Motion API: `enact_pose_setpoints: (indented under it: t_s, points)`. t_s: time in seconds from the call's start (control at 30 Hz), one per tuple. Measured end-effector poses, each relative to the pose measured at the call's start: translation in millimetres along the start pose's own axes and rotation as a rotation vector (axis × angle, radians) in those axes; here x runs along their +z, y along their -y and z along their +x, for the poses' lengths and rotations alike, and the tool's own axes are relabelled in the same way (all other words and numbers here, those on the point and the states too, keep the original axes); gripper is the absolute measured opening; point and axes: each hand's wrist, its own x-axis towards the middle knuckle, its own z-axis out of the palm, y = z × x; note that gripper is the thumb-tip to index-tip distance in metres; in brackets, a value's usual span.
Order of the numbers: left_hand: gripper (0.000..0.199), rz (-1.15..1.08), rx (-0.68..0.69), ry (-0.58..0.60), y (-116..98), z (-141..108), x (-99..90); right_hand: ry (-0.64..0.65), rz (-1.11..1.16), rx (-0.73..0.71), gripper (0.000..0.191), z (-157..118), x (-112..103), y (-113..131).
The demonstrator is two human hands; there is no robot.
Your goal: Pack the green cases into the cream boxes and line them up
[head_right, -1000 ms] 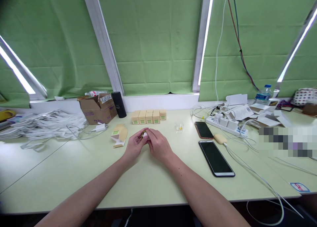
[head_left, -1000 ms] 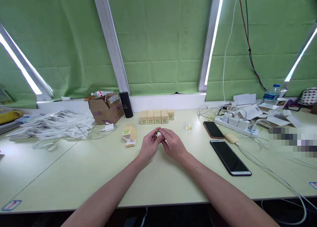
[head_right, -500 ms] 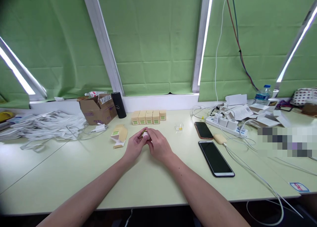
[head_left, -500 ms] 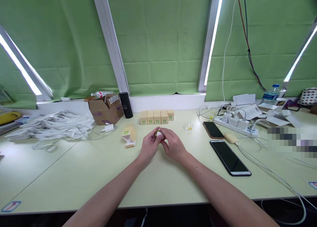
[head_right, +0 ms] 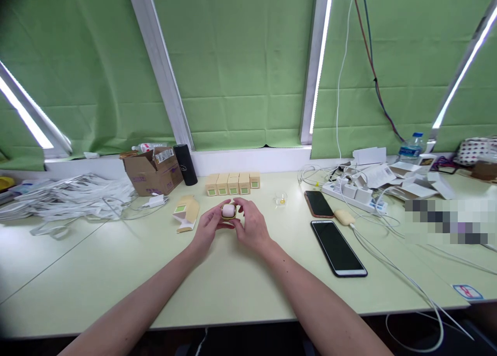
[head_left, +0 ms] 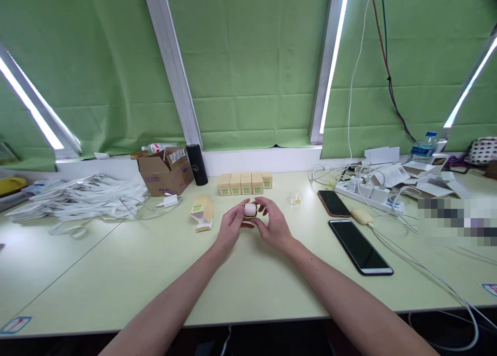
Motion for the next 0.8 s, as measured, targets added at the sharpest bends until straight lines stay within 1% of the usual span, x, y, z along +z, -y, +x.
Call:
enact_pose_setpoints:
  t_s: [0.1,0.27,0.33,0.4,0.47,0.53,0.63,0.73,0.8]
  points:
    - [0.066,0.046,0.022,-0.025,-1,0,-3.2,-0.004,0.071,0.073,0.047,2,-2,5]
    - [0.053,0.16,0.089,-0.088,5,6,-9.4,-0.001,0.278,0.272,0.037,6,-4,10]
    - [0.044,0.238,0.138,-0.108,7,7,-11.7,-0.002,0.369,0.348,0.035,7,-4,9]
    - [0.038,0.359,0.22,-0.114,7,7,-13.5,-0.006,0.451,0.418,0.039,9,-3,7]
    - [0.041,0.519,0.331,-0.111,6,6,-14.6,-0.012,0.517,0.481,0.046,10,-2,6]
    - [0.05,0.682,0.429,-0.091,5,3,-14.5,-0.013,0.56,0.537,0.05,11,-1,5]
    - [0.059,0.852,0.527,-0.024,4,0,-12.7,-0.011,0.577,0.598,0.055,13,-1,5]
    - [0.055,0.944,0.586,0.026,4,-2,-10.6,0.0,0.562,0.611,0.056,13,-1,4]
    - [0.049,0.969,0.609,0.029,5,-2,-10.1,0.012,0.554,0.61,0.055,13,-1,4]
